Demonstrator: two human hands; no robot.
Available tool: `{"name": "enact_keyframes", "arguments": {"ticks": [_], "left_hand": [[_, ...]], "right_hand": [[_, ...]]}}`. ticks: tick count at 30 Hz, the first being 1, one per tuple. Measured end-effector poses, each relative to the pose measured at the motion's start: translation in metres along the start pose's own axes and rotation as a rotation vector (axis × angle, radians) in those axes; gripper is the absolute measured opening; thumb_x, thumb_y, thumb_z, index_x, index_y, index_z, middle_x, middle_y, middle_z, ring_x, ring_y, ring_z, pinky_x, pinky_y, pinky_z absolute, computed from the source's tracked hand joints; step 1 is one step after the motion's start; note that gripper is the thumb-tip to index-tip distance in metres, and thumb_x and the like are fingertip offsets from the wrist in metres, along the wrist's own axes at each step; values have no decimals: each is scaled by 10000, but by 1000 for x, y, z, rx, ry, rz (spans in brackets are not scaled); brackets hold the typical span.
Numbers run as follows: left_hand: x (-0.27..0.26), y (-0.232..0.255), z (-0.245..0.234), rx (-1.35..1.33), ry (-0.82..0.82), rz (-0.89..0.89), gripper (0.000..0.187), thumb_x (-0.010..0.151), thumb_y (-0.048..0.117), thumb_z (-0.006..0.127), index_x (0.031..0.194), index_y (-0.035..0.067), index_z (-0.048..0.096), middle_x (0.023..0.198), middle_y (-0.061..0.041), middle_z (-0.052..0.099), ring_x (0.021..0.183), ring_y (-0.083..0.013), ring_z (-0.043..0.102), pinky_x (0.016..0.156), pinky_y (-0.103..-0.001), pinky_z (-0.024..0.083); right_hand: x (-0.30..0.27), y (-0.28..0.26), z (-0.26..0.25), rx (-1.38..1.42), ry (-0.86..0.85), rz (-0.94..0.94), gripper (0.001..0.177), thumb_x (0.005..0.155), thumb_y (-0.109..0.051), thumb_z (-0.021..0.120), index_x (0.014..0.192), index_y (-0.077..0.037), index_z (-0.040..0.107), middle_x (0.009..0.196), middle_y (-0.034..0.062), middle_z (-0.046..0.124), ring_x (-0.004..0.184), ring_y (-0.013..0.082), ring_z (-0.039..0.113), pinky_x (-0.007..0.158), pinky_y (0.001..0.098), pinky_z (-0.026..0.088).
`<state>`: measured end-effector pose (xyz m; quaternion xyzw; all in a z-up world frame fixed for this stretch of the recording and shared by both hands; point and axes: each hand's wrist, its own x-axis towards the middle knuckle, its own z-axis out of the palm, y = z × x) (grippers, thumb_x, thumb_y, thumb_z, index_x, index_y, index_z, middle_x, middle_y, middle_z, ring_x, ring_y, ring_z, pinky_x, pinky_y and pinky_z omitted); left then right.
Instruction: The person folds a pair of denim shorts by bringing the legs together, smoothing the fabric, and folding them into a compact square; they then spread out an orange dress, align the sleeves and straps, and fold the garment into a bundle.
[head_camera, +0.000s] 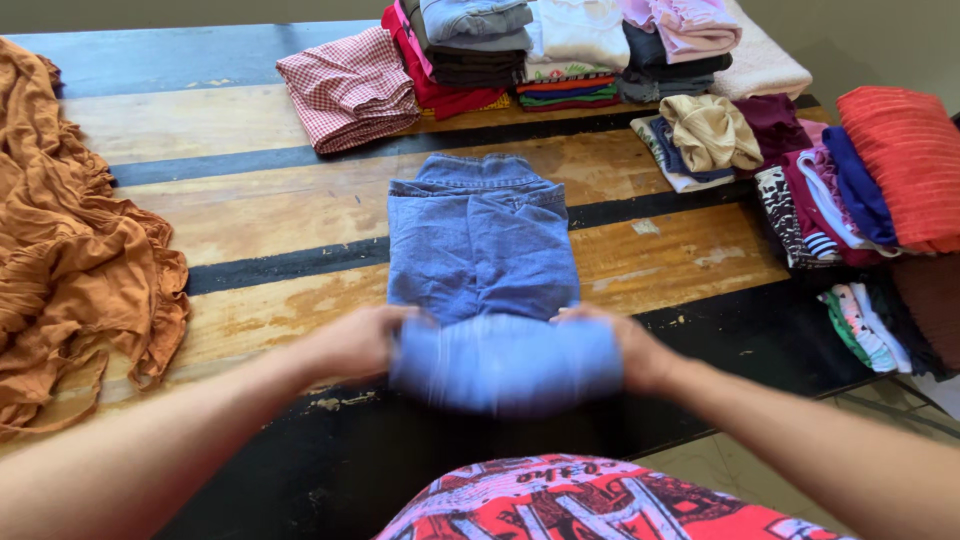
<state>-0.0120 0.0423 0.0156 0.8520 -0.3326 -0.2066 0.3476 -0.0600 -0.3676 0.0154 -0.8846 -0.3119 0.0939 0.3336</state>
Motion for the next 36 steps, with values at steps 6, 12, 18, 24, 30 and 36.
{"name": "enact_keyframes", "arguments": {"ticks": [6, 12, 18, 24, 30, 36], "left_hand": [[74, -16, -29, -782, 211, -718, 586, 912, 511, 552, 1326, 114, 670, 1294, -126, 728, 1123, -273, 684, 975, -482, 525], [58, 17, -2, -308, 518, -728, 665, 896, 569, 595, 1380, 115, 571, 1274, -194, 698, 1194, -339, 669, 1028, -434, 487], [14, 57, 24, -148, 584, -786, 667, 909, 606, 559, 1376, 131, 599, 1248, -242, 696, 1226, -412, 631, 1061, -469, 464], [9, 80, 13, -258, 650, -857, 708, 846, 553, 638, 1431, 168, 536, 1210, -238, 702, 1186, -398, 646, 1033, -474, 465], [36, 66, -10, -312, 711, -705, 630, 880, 570, 662, 1308, 114, 589, 1173, -207, 721, 1144, -363, 681, 981, -467, 510], [36, 56, 15, -107, 659, -793, 542, 886, 527, 669, 1284, 163, 615, 1140, -199, 734, 1128, -391, 672, 1030, -496, 442]], "right_hand": [[77, 6, -39, 588, 119, 1070, 570, 982, -543, 492, 1321, -114, 655, 1166, 55, 727, 1055, 236, 646, 868, 453, 476], [66, 26, -8, 484, 309, 890, 705, 870, -563, 666, 1321, -21, 657, 1123, 126, 761, 946, 229, 712, 818, 362, 564], [21, -10, 23, 699, 224, 1084, 684, 914, -559, 624, 1187, 55, 756, 997, 164, 760, 831, 251, 695, 711, 380, 541], [28, -49, -4, 834, 361, 921, 474, 862, -430, 682, 1179, -77, 704, 1030, 48, 786, 896, 164, 743, 815, 359, 589], [47, -36, -9, 971, 568, 669, 405, 939, -320, 693, 1172, 9, 725, 1063, 89, 778, 898, 149, 726, 819, 295, 577], [48, -9, 22, 634, 489, 913, 431, 882, -352, 750, 1150, -16, 715, 1025, 90, 786, 872, 170, 726, 781, 314, 584]]}}
